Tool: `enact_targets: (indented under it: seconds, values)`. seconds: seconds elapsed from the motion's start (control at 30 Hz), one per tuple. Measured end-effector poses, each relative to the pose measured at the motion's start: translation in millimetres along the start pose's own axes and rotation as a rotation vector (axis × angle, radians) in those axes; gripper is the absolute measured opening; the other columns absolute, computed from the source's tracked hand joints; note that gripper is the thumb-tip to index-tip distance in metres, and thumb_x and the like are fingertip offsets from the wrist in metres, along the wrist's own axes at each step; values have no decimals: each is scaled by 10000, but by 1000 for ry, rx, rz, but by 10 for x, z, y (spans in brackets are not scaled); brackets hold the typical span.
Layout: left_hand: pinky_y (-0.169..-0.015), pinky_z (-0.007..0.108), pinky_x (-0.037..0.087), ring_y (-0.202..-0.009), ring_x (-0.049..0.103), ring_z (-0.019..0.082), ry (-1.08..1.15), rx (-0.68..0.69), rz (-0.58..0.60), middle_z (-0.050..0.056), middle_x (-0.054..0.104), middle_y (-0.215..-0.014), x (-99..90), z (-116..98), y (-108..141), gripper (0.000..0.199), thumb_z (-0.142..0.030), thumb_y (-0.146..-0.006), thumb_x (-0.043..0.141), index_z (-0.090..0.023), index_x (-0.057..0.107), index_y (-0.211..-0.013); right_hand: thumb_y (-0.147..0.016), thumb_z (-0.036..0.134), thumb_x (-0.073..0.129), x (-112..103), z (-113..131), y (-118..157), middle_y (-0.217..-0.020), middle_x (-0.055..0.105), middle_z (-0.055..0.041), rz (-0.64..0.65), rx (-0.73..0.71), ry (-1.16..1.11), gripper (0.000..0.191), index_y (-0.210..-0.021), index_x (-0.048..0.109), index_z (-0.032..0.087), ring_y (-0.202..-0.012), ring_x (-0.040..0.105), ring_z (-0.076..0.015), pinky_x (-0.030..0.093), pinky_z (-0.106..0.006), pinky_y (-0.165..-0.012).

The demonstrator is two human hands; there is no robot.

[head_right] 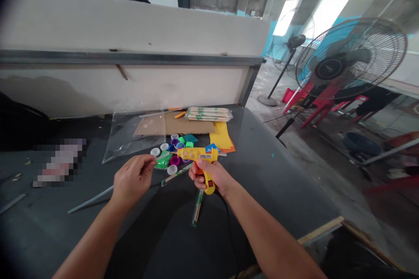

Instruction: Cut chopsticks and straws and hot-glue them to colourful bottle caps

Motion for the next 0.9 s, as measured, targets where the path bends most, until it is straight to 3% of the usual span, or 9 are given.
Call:
enact_targets:
  seconds: [0.5, 0.9]
  values:
    - [-709, 265, 450, -758, 622, 166, -27, 37, 6, 19, 700, -817, -52, -10, -20, 119, -249, -911, 492, -229, 609, -894, -801, 454, 673, -25, -16, 10, -674, 540, -18, -14, 9, 29, 362, -704, 563, 124, -484, 320, -38, 270, -157, -394]
    - [-690, 257, 459, -726, 605, 160, -51, 131, -89, 8, 704, -803, -142, -61, -45, 59, -183, -868, 568, -204, 621, -884, -797, 442, 683, -43, -37, 5, -657, 554, -16, -9, 29, 48, 357, -693, 560, 123, -473, 331, -37, 276, -157, -387]
Point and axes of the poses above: each hand's wrist, its own y-axis away from the middle knuckle, its own x-axis out of the palm, z = x × y, the point moved 8 cm from there along -y, towards the middle knuckle
